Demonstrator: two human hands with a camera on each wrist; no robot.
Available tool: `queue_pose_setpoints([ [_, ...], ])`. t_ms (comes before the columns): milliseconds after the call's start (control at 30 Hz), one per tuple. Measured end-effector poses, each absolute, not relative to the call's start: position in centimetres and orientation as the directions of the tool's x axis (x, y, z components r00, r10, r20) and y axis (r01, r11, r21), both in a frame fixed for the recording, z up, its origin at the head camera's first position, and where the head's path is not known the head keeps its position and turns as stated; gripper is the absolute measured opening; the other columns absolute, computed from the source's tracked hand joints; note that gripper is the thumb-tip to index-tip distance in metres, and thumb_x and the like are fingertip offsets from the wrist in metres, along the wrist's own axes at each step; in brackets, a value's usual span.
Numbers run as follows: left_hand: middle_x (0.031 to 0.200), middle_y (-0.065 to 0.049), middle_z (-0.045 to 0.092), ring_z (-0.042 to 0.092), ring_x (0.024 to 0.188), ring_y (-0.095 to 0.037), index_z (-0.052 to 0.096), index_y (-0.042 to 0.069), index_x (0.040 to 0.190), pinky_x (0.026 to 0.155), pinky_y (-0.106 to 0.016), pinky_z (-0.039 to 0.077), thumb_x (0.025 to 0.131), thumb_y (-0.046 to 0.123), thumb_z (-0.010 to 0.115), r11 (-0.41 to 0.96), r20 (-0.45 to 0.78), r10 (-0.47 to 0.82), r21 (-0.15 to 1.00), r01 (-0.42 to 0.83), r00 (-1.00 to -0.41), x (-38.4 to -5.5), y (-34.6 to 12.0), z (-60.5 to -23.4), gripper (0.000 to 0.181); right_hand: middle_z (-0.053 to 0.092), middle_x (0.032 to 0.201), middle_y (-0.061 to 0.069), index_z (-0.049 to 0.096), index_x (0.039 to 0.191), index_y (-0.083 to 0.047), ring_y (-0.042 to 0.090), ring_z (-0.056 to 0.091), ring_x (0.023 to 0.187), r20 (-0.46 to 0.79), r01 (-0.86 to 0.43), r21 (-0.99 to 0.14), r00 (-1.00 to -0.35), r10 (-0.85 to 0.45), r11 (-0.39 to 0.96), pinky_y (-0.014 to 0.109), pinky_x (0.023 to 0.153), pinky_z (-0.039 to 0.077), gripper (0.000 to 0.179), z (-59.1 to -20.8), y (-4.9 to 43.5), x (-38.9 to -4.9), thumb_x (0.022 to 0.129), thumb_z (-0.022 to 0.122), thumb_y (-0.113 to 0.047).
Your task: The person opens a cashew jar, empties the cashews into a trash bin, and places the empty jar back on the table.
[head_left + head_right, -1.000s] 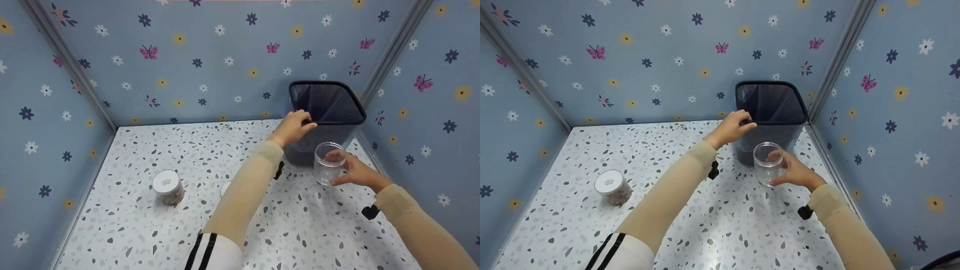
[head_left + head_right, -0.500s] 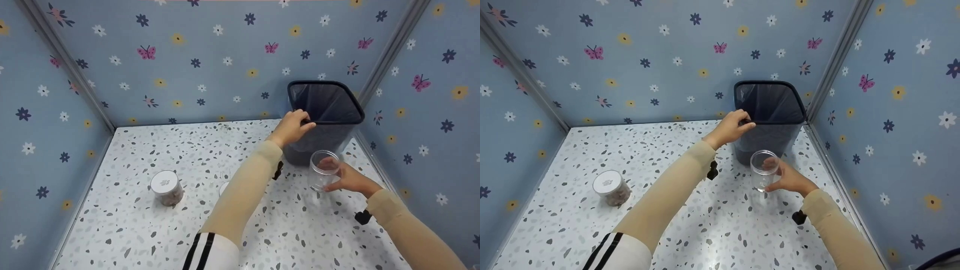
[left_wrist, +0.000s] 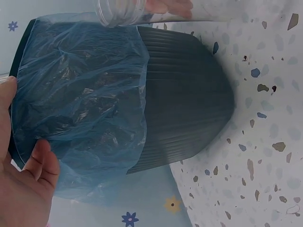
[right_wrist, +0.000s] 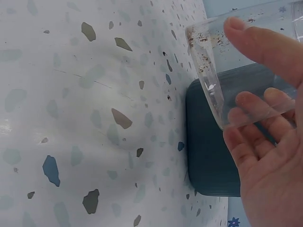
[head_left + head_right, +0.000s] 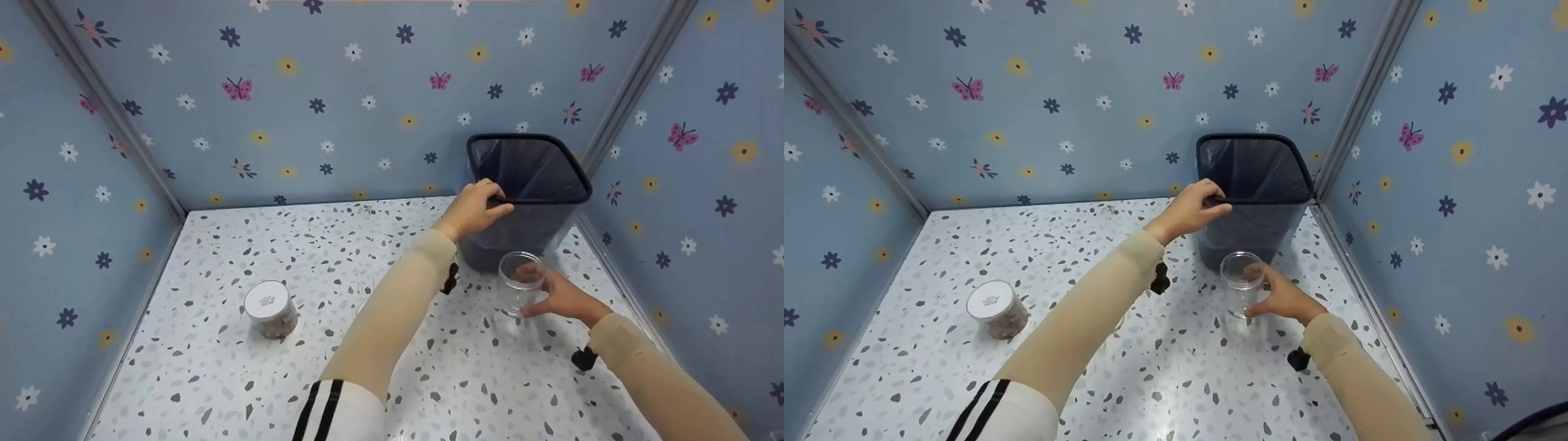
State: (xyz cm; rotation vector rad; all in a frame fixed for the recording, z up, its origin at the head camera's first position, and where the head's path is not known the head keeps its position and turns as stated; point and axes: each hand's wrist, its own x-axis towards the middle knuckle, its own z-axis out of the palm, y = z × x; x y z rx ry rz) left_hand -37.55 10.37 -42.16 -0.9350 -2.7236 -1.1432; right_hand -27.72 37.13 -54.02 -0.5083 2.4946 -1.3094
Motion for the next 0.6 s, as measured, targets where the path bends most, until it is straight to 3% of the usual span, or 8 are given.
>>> queue_pose_setpoints([
  [167,0.146,-0.003,0.065,0.061,0.136,-0.02,0.07,0.012,0.139,0.119,-0.03,0.046,0.109,0.034,0.068,0.492,0.335,0.523,0.632,0.599,-0.783,-37.6,10.1,-42.6,0.037,0.055,0.153,0.03,0.044,0.153,0.007,0.051,0.051,0.145,-0.087,-0.166,-0.839,-0.899,-0.429,0.518,0.068,0.12,0.04,0.088,-54.7,37.0,-27.7,0.081,0.094,-0.004],
  [333,0.152,-0.003,0.062,0.057,0.144,-0.021,0.067,0.012,0.145,0.124,-0.031,0.043,0.108,0.033,0.07,0.477,0.376,0.52,0.618,0.625,-0.767,-37.5,9.7,-42.6,0.042,0.057,0.15,0.029,0.048,0.151,0.005,0.048,0.053,0.143,-0.067,-0.168,-0.853,-0.904,-0.422,0.495,0.065,0.119,0.043,0.086,-55.5,36.6,-27.6,0.08,0.094,-0.003],
  [467,0.152,-0.003,0.062,0.056,0.145,-0.022,0.066,0.012,0.147,0.125,-0.032,0.042,0.107,0.032,0.072,0.474,0.39,0.513,0.614,0.632,-0.764,-37.3,9.3,-42.5,0.046,0.059,0.149,0.028,0.049,0.151,0.006,0.03,0.059,0.137,-0.051,-0.17,-0.862,-0.909,-0.414,0.478,0.053,0.118,0.045,0.086,-56.1,36.5,-27.6,0.078,0.094,-0.001],
  [600,0.151,-0.003,0.063,0.057,0.144,-0.022,0.066,0.012,0.147,0.124,-0.032,0.043,0.107,0.032,0.073,0.463,0.407,0.512,0.611,0.642,-0.757,-37.0,8.8,-42.4,0.045,0.06,0.149,0.03,0.047,0.151,0.009,0.011,0.061,0.129,-0.033,-0.173,-0.874,-0.911,-0.411,0.454,0.033,0.114,0.046,0.088,-56.6,36.4,-27.5,0.076,0.094,0.001],
])
